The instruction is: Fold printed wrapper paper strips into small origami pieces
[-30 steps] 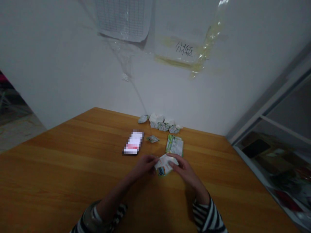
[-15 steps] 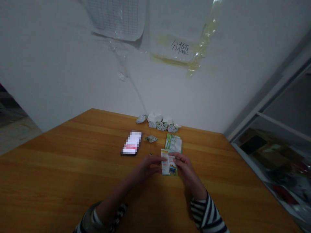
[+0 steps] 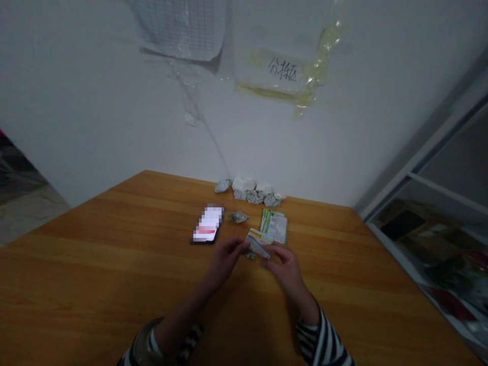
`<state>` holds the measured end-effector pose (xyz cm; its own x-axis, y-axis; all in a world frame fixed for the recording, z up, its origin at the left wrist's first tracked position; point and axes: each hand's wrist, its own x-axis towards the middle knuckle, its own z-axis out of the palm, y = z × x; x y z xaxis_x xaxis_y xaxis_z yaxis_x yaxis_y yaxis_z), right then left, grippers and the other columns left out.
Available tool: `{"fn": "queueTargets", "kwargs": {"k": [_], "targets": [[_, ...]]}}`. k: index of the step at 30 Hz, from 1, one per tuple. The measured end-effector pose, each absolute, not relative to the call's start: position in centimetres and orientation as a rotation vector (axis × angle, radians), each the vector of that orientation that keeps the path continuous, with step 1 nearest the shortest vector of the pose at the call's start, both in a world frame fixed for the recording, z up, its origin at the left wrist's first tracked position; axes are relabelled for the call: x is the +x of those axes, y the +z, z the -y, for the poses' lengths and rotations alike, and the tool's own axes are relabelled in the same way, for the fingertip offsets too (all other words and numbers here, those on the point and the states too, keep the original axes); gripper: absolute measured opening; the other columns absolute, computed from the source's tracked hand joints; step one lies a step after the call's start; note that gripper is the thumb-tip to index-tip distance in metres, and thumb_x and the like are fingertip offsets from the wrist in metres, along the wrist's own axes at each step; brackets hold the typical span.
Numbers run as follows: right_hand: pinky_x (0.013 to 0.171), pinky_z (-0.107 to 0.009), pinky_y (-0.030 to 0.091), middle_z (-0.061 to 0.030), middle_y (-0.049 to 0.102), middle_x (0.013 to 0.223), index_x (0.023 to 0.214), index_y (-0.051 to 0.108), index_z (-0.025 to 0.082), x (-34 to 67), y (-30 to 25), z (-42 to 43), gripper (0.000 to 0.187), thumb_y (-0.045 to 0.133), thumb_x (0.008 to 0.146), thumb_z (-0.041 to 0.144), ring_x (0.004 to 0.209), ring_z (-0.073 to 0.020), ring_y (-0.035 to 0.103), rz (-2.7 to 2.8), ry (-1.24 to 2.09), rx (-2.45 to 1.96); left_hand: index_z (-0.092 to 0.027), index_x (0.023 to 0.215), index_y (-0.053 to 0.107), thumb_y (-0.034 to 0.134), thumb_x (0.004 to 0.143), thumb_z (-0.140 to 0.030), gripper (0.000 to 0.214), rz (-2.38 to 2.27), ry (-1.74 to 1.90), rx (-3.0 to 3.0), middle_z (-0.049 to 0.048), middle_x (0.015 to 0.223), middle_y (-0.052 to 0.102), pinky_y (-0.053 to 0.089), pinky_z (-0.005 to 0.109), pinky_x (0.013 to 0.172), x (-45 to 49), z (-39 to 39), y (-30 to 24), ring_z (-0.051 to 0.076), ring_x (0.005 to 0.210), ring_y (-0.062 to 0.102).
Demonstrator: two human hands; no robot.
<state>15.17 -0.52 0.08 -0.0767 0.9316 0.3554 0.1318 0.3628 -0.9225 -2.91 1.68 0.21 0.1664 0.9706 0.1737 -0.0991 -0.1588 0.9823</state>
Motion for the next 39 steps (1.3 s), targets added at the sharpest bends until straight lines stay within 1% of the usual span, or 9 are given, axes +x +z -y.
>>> {"fn": "queueTargets", "kwargs": {"k": [1, 7, 11, 19, 23, 27, 30, 33, 39], "targets": [[0.078, -0.033, 0.048, -0.0043, 0.070, 0.080, 0.076, 0.073, 0.017, 14.6, -0.2, 0.6, 0.011, 0.072, 0.069, 0.026, 0.081, -0.0217, 0.063, 1.430, 0.841, -1.042, -0.015, 0.076, 0.069, 0.063, 0.078, -0.035, 0.021, -0.953, 1.255, 1.337, 0.0030, 0.074, 0.071, 0.052, 0.029, 0.070, -2.6, -1.5, 0.2, 0.019, 0.072, 0.066], [0.055, -0.023, 0.040, 0.0026, 0.054, 0.056, 0.054, 0.050, 0.017, 11.9, -2.0, 0.8, 0.031, 0.068, 0.073, 0.033, 0.056, -0.0119, 0.050, 1.110, 0.753, -1.096, -0.015, 0.078, 0.062, 0.066, 0.076, -0.036, 0.022, -0.959, 1.390, 1.113, 0.0029, 0.075, 0.072, 0.052, 0.028, 0.070, -1.0, -0.3, 0.5, 0.018, 0.072, 0.067], [0.050, -0.020, 0.034, 0.0064, 0.042, 0.052, 0.052, 0.036, 0.020, 11.8, -2.4, 0.6, 0.041, 0.071, 0.069, 0.034, 0.051, -0.0088, 0.040, 1.011, 0.840, -1.076, -0.017, 0.098, 0.057, 0.072, 0.071, -0.032, 0.034, -0.866, 1.395, 0.911, 0.0018, 0.075, 0.074, 0.053, 0.028, 0.069, -0.7, -0.1, 0.8, 0.016, 0.068, 0.068], [0.054, -0.022, 0.039, 0.0052, 0.048, 0.054, 0.056, 0.043, 0.019, 11.2, -2.5, 0.7, 0.036, 0.070, 0.071, 0.036, 0.053, -0.0101, 0.045, 0.971, 0.945, -1.049, -0.013, 0.097, 0.070, 0.070, 0.073, -0.033, 0.031, -0.945, 1.363, 0.921, 0.0068, 0.092, 0.075, 0.055, 0.027, 0.074, -1.1, -0.2, 0.8, 0.019, 0.079, 0.069], [0.070, -0.029, 0.048, -0.0021, 0.064, 0.083, 0.083, 0.055, 0.020, 11.5, -1.8, 0.6, 0.027, 0.070, 0.070, 0.038, 0.076, -0.0175, 0.059, 1.036, 1.034, -0.989, -0.017, 0.095, 0.073, 0.069, 0.074, -0.032, 0.026, -1.016, 1.381, 1.080, 0.0043, 0.093, 0.075, 0.056, 0.029, 0.076, -1.6, -0.7, 0.2, 0.020, 0.082, 0.069], [0.075, -0.029, 0.047, -0.0049, 0.062, 0.101, 0.106, 0.052, 0.023, 13.0, -0.8, 0.3, 0.033, 0.063, 0.079, 0.037, 0.089, -0.0185, 0.058, 1.271, 0.809, -1.093, -0.020, 0.093, 0.074, 0.066, 0.076, -0.030, 0.022, -1.038, 1.296, 1.347, 0.0030, 0.093, 0.075, 0.055, 0.030, 0.076, -2.0, -1.2, -0.2, 0.022, 0.084, 0.069], [0.062, -0.025, 0.043, -0.0027, 0.063, 0.078, 0.090, 0.061, 0.019, 14.0, -0.9, 0.0, 0.022, 0.051, 0.087, 0.038, 0.070, -0.0163, 0.057, 1.590, 0.782, -1.197, -0.020, 0.090, 0.075, 0.065, 0.077, -0.029, 0.019, -1.046, 1.214, 1.515, 0.0035, 0.090, 0.076, 0.054, 0.031, 0.077, -1.9, -1.2, -0.6, 0.022, 0.080, 0.070], [0.051, -0.023, 0.032, 0.0017, 0.051, 0.056, 0.063, 0.056, 0.017, 14.1, -1.6, -0.1, 0.035, 0.044, 0.090, 0.035, 0.053, -0.0126, 0.047, 1.719, 0.697, -1.270, -0.018, 0.084, 0.075, 0.067, 0.075, -0.030, 0.017, -1.067, 1.173, 1.542, 0.0052, 0.085, 0.076, 0.053, 0.032, 0.075, -1.6, -1.1, -0.9, 0.022, 0.076, 0.069], [0.049, -0.021, 0.032, 0.0021, 0.048, 0.057, 0.062, 0.057, 0.016, 12.4, -2.4, 0.2, 0.038, 0.047, 0.088, 0.041, 0.054, -0.0119, 0.044, 1.399, 0.801, -1.171, -0.014, 0.095, 0.065, 0.067, 0.073, -0.038, 0.032, -1.076, 1.220, 1.249, 0.0032, 0.067, 0.070, 0.053, 0.027, 0.057, -1.0, -1.2, -1.1, 0.018, 0.061, 0.066]]}}
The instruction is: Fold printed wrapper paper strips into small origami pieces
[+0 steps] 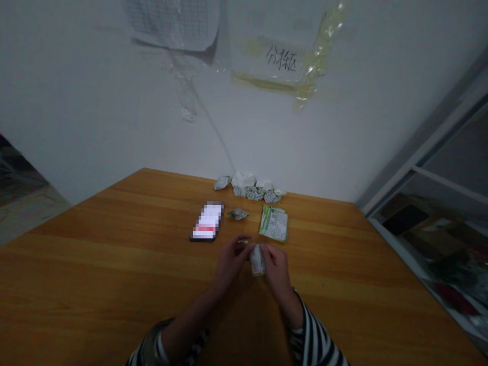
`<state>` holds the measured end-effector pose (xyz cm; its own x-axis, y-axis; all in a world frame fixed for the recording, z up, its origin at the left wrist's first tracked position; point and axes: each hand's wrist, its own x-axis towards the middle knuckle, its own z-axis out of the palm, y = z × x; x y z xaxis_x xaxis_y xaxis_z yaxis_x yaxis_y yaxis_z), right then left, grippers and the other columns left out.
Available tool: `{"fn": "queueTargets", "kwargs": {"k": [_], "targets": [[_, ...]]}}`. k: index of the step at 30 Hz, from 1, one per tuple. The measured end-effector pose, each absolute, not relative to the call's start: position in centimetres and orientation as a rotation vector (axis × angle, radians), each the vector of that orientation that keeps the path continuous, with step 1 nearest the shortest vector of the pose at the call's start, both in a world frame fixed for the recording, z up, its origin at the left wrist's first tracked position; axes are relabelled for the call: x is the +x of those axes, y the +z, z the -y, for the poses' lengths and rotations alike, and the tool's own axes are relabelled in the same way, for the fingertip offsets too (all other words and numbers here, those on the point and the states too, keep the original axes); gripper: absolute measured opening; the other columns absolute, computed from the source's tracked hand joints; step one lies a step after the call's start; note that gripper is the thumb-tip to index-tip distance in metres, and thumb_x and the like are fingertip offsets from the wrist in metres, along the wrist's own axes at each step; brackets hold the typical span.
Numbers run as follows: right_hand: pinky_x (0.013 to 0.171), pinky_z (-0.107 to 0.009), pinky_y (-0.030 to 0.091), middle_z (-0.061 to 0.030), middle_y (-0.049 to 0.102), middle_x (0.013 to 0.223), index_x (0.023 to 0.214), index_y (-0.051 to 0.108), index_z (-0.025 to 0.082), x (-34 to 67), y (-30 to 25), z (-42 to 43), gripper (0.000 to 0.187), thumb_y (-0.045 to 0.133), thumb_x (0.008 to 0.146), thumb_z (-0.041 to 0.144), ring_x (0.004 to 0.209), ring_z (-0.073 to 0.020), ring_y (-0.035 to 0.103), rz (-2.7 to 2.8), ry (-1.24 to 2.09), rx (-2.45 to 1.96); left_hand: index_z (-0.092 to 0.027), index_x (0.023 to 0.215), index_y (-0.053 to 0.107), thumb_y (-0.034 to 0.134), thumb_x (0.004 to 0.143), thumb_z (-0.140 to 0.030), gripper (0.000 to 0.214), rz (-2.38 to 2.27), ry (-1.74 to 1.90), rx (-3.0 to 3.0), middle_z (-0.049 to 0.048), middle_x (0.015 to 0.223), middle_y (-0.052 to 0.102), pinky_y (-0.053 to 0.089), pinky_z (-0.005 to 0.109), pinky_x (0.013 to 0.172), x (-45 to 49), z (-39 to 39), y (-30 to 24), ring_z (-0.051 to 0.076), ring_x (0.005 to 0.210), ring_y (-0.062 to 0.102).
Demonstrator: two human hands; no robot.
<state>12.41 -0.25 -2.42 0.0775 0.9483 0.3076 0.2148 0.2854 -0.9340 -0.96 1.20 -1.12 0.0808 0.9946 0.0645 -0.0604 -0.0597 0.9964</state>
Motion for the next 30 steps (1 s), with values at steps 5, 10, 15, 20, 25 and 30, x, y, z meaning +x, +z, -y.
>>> {"fn": "queueTargets", "kwargs": {"k": [5, 10, 15, 20, 25, 30], "targets": [[0.058, -0.024, 0.044, -0.0032, 0.058, 0.072, 0.075, 0.064, 0.014, 10.8, -2.6, 0.9, 0.035, 0.050, 0.087, 0.044, 0.066, -0.0155, 0.052, 1.110, 0.884, -1.110, -0.014, 0.082, 0.065, 0.067, 0.072, -0.038, 0.027, -1.036, 1.218, 1.107, 0.0051, 0.070, 0.071, 0.052, 0.027, 0.057, -0.9, -1.2, -1.0, 0.018, 0.062, 0.066], [0.067, -0.027, 0.049, -0.0050, 0.063, 0.080, 0.077, 0.066, 0.015, 10.1, -2.5, 1.1, 0.031, 0.053, 0.086, 0.042, 0.075, -0.0186, 0.058, 1.074, 0.886, -1.057, -0.015, 0.080, 0.067, 0.064, 0.074, -0.035, 0.021, -1.163, 1.339, 1.246, 0.0044, 0.073, 0.070, 0.049, 0.025, 0.060, -0.8, -0.8, -0.8, 0.017, 0.065, 0.064], [0.087, -0.035, 0.046, -0.0110, 0.065, 0.108, 0.101, 0.069, 0.015, 10.1, -2.7, 1.3, 0.035, 0.051, 0.087, 0.041, 0.100, -0.0232, 0.059, 1.001, 0.802, -1.055, -0.014, 0.100, 0.062, 0.060, 0.078, -0.041, 0.035, -1.043, 1.223, 1.283, 0.0018, 0.067, 0.065, 0.045, 0.023, 0.052, -0.4, -0.6, -1.1, 0.015, 0.057, 0.058], [0.092, -0.037, 0.045, -0.0129, 0.064, 0.115, 0.107, 0.067, 0.014, 10.1, -3.1, 1.3, 0.038, 0.050, 0.088, 0.042, 0.106, -0.0241, 0.058, 0.978, 0.806, -1.049, -0.014, 0.065, 0.065, 0.061, 0.076, -0.045, 0.033, -1.069, 1.187, 1.397, 0.0021, 0.059, 0.061, 0.041, 0.023, 0.052, -0.7, -1.1, -1.2, 0.015, 0.056, 0.054], [0.087, -0.038, 0.048, -0.0119, 0.067, 0.111, 0.114, 0.064, 0.015, 9.8, -3.4, 1.4, 0.043, 0.049, 0.087, 0.046, 0.102, -0.0247, 0.062, 0.847, 0.846, -1.065, -0.014, 0.066, 0.063, 0.060, 0.075, -0.047, 0.034, -0.954, 1.053, 1.299, -0.0002, 0.055, 0.056, 0.042, 0.022, 0.049, -0.6, -1.0, -1.1, 0.013, 0.050, 0.051], [0.089, -0.037, 0.046, -0.0106, 0.066, 0.112, 0.110, 0.067, 0.016, 10.9, -2.3, 1.3, 0.038, 0.053, 0.086, 0.041, 0.105, -0.0246, 0.059, 1.000, 0.916, -1.003, -0.018, 0.059, 0.061, 0.058, 0.076, -0.045, 0.032, -1.049, 1.058, 1.376, -0.0037, 0.044, 0.047, 0.031, 0.020, 0.038, -1.9, -1.4, -0.5, 0.011, 0.039, 0.041]]}}
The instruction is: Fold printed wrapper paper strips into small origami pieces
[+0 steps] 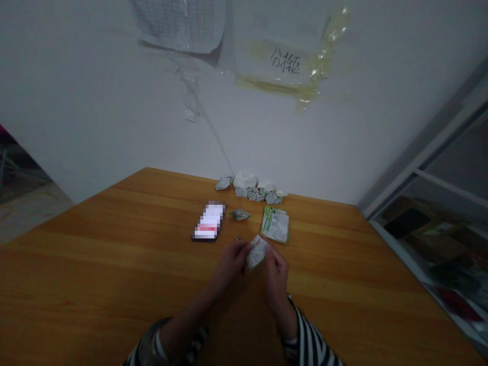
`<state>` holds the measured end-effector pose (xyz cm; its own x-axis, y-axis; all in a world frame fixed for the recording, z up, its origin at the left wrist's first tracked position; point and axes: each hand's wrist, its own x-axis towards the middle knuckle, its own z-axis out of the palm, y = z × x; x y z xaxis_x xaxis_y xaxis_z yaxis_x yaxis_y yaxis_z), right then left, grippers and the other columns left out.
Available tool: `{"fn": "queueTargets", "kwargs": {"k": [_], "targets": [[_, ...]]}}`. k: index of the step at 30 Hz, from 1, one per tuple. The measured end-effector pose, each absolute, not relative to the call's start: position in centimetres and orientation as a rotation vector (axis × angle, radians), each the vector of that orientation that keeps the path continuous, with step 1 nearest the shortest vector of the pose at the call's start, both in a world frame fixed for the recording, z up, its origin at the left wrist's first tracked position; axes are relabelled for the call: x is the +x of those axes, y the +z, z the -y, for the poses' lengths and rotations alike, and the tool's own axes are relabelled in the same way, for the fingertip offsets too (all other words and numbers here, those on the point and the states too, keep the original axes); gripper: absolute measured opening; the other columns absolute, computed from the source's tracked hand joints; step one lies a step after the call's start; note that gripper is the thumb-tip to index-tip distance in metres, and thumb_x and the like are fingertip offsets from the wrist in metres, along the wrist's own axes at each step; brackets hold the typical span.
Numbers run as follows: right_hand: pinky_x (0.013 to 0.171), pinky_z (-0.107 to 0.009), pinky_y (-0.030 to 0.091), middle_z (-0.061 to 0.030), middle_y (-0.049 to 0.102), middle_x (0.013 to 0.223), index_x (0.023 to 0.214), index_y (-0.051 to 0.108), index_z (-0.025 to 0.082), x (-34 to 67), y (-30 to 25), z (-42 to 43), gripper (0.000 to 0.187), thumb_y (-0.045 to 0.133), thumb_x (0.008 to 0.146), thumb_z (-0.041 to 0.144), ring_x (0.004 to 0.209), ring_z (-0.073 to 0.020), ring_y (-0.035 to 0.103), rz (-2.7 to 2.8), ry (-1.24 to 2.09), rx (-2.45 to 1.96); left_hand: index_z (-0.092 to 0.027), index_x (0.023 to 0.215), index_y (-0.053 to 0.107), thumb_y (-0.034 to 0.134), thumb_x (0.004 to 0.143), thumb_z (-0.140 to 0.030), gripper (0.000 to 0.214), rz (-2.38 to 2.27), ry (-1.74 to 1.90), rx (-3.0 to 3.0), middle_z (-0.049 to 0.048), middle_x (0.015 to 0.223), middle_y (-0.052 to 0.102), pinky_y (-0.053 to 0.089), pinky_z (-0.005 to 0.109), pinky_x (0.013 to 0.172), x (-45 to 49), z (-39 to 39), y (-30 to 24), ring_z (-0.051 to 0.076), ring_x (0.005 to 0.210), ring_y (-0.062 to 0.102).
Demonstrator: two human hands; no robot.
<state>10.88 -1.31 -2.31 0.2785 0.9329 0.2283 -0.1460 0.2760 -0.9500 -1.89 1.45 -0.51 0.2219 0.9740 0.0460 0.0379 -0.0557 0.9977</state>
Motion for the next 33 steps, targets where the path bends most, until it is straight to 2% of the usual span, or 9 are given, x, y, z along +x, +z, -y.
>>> {"fn": "queueTargets", "kwargs": {"k": [2, 4, 7, 10, 13, 15, 18, 26, 33], "targets": [[0.078, -0.032, 0.049, -0.0082, 0.070, 0.099, 0.114, 0.066, 0.017, 12.3, -1.6, 0.9, 0.039, 0.059, 0.082, 0.040, 0.093, -0.0221, 0.062, 1.090, 1.018, -0.995, -0.017, 0.051, 0.060, 0.063, 0.072, -0.042, 0.032, -0.977, 0.924, 1.476, -0.0036, 0.042, 0.047, 0.030, 0.020, 0.038, -2.9, -1.8, -0.4, 0.010, 0.039, 0.041], [0.057, -0.024, 0.047, -0.0005, 0.068, 0.072, 0.121, 0.061, 0.019, 13.8, -1.2, 0.4, 0.051, 0.069, 0.074, 0.037, 0.063, -0.0151, 0.059, 1.244, 1.187, -0.975, -0.016, 0.049, 0.061, 0.067, 0.069, -0.041, 0.032, -0.898, 0.798, 1.542, -0.0029, 0.042, 0.049, 0.030, 0.020, 0.039, -3.6, -2.1, -0.3, 0.010, 0.040, 0.042], [0.049, -0.020, 0.039, 0.0015, 0.063, 0.064, 0.113, 0.066, 0.018, 15.1, -1.0, 0.0, 0.042, 0.068, 0.075, 0.036, 0.051, -0.0090, 0.049, 1.434, 1.393, -0.936, -0.015, 0.059, 0.066, 0.064, 0.073, -0.043, 0.032, -0.854, 0.789, 1.551, -0.0012, 0.051, 0.057, 0.035, 0.020, 0.045, -3.7, -2.3, -0.5, 0.011, 0.046, 0.047], [0.041, -0.017, 0.031, 0.0051, 0.056, 0.051, 0.107, 0.068, 0.018, 14.7, -1.3, 0.0, 0.033, 0.063, 0.080, 0.036, 0.040, -0.0060, 0.038, 1.302, 1.256, -0.969, -0.014, 0.071, 0.067, 0.066, 0.070, -0.045, 0.031, -0.935, 0.956, 1.384, -0.0010, 0.056, 0.059, 0.038, 0.020, 0.047, -3.2, -2.3, -0.8, 0.012, 0.050, 0.051], [0.048, -0.020, 0.042, 0.0042, 0.058, 0.053, 0.107, 0.068, 0.018, 13.9, -1.4, 0.3, 0.032, 0.064, 0.079, 0.035, 0.046, -0.0090, 0.049, 1.304, 1.221, -0.949, -0.014, 0.081, 0.067, 0.068, 0.068, -0.045, 0.034, -1.010, 1.061, 1.196, -0.0002, 0.059, 0.062, 0.040, 0.021, 0.047, -3.0, -2.5, -0.9, 0.013, 0.050, 0.054], [0.064, -0.027, 0.051, -0.0005, 0.068, 0.072, 0.113, 0.066, 0.021, 13.7, -1.2, 0.4, 0.042, 0.071, 0.073, 0.033, 0.067, -0.0153, 0.062, 1.408, 1.363, -0.882, -0.013, 0.081, 0.068, 0.067, 0.069, -0.045, 0.034, -1.036, 1.102, 1.183, 0.0022, 0.064, 0.066, 0.042, 0.021, 0.049, -3.2, -2.7, -1.0, 0.014, 0.054, 0.057], [0.078, -0.036, 0.052, -0.0038, 0.071, 0.092, 0.110, 0.068, 0.024, 14.0, -0.9, 0.4, 0.045, 0.077, 0.066, 0.030, 0.085, -0.0211, 0.065, 1.522, 1.400, -0.864, -0.013, 0.077, 0.070, 0.067, 0.069, -0.044, 0.033, -1.026, 1.077, 1.259, 0.0039, 0.065, 0.068, 0.042, 0.021, 0.049, -3.7, -3.0, -1.1, 0.014, 0.054, 0.058], [0.067, -0.030, 0.051, -0.0067, 0.072, 0.085, 0.080, 0.077, 0.021, 15.1, -0.1, 0.4, 0.012, 0.069, 0.075, 0.029, 0.075, -0.0197, 0.066, 1.765, 1.049, -0.967, -0.012, 0.075, 0.070, 0.066, 0.070, -0.043, 0.031, -0.971, 1.005, 1.436, 0.0049, 0.068, 0.068, 0.043, 0.023, 0.055, -3.5, -3.0, -1.1, 0.015, 0.060, 0.058], [0.052, -0.023, 0.048, -0.0023, 0.070, 0.059, 0.065, 0.072, 0.016, 14.8, -1.5, -0.3, 0.019, 0.072, 0.071, 0.034, 0.051, -0.0136, 0.061, 1.318, 1.126, -1.076, -0.016, 0.089, 0.068, 0.067, 0.072, -0.040, 0.030, -0.845, 1.032, 1.408, 0.0029, 0.074, 0.067, 0.046, 0.026, 0.063, -3.2, -2.1, 0.1, 0.017, 0.068, 0.060]]}}
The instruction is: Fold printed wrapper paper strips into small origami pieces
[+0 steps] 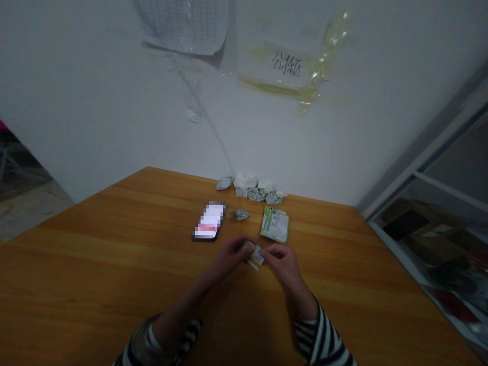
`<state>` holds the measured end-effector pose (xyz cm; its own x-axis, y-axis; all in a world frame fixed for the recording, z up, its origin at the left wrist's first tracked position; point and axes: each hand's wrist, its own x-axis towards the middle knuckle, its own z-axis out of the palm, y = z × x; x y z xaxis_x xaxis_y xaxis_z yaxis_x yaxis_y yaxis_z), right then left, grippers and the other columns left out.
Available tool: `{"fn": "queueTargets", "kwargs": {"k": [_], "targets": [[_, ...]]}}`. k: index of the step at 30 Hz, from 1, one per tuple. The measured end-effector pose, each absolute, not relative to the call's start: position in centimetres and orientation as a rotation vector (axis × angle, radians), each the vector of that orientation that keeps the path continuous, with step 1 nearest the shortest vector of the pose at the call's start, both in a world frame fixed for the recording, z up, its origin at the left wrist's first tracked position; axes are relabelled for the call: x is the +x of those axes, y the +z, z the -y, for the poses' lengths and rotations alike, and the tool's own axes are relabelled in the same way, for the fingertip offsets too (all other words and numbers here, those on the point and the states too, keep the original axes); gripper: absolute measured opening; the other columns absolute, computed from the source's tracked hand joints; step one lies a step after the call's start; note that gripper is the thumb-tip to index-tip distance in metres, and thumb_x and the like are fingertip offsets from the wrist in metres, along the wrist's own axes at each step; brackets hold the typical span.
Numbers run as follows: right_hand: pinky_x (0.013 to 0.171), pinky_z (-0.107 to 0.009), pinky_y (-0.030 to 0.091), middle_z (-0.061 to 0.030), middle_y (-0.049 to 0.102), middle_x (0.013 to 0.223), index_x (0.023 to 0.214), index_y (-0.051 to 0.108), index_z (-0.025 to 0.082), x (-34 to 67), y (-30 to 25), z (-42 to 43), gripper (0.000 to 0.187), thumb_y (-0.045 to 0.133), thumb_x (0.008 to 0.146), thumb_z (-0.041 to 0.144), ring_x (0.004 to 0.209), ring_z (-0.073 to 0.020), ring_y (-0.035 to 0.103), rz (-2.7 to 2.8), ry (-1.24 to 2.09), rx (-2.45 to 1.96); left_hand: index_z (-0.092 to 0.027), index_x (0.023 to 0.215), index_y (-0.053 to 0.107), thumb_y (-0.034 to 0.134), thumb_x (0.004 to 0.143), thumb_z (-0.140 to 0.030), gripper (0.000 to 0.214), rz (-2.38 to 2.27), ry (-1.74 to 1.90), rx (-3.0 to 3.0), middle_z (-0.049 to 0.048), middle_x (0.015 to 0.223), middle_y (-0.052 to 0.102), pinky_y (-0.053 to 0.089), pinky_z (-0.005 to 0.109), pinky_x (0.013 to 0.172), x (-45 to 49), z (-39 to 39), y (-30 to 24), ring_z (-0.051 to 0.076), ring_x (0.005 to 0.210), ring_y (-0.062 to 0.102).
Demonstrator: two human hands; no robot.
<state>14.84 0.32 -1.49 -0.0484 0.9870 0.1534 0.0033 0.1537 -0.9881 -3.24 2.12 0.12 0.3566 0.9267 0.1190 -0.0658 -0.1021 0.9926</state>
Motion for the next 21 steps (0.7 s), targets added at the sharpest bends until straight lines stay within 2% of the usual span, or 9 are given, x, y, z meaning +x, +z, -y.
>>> {"fn": "queueTargets", "kwargs": {"k": [4, 9, 13, 17, 21], "targets": [[0.050, -0.023, 0.049, -0.0023, 0.069, 0.057, 0.065, 0.069, 0.014, 14.9, -1.8, -0.6, 0.024, 0.075, 0.067, 0.037, 0.049, -0.0125, 0.059, 1.232, 1.176, -1.063, -0.018, 0.085, 0.070, 0.073, 0.065, -0.036, 0.026, -0.908, 1.059, 1.511, 0.0033, 0.082, 0.070, 0.047, 0.027, 0.071, -2.9, -2.0, -0.2, 0.020, 0.078, 0.061], [0.048, -0.021, 0.050, -0.0009, 0.068, 0.057, 0.066, 0.063, 0.015, 14.2, -1.6, -0.3, 0.027, 0.076, 0.067, 0.038, 0.048, -0.0117, 0.060, 1.198, 1.222, -1.051, -0.013, 0.076, 0.067, 0.064, 0.076, -0.038, 0.025, -0.930, 1.088, 1.483, 0.0035, 0.071, 0.067, 0.045, 0.025, 0.063, -2.5, -2.1, -0.9, 0.016, 0.067, 0.059], [0.045, -0.020, 0.049, 0.0022, 0.066, 0.055, 0.079, 0.061, 0.017, 13.9, -1.8, -0.4, 0.027, 0.073, 0.070, 0.040, 0.043, -0.0107, 0.058, 1.185, 1.249, -1.003, -0.013, 0.075, 0.065, 0.061, 0.079, -0.040, 0.027, -1.015, 1.110, 1.529, 0.0029, 0.068, 0.065, 0.044, 0.024, 0.060, -2.4, -1.9, -1.0, 0.016, 0.064, 0.058], [0.042, -0.021, 0.048, 0.0014, 0.066, 0.055, 0.088, 0.062, 0.016, 14.0, -2.4, -0.6, 0.033, 0.068, 0.074, 0.045, 0.041, -0.0112, 0.058, 1.239, 1.284, -1.029, -0.014, 0.073, 0.063, 0.062, 0.077, -0.040, 0.027, -1.098, 1.139, 1.567, 0.0020, 0.065, 0.064, 0.042, 0.023, 0.057, -2.4, -1.7, -1.0, 0.015, 0.061, 0.056], [0.040, -0.020, 0.046, 0.0013, 0.063, 0.049, 0.076, 0.059, 0.015, 14.0, -2.6, -0.5, 0.035, 0.059, 0.080, 0.050, 0.038, -0.0117, 0.058, 1.341, 1.313, -1.101, -0.016, 0.073, 0.060, 0.065, 0.075, -0.038, 0.023, -1.131, 1.215, 1.562, -0.0003, 0.063, 0.061, 0.041, 0.022, 0.055, -2.4, -1.7, -1.2, 0.014, 0.059, 0.055]]}}
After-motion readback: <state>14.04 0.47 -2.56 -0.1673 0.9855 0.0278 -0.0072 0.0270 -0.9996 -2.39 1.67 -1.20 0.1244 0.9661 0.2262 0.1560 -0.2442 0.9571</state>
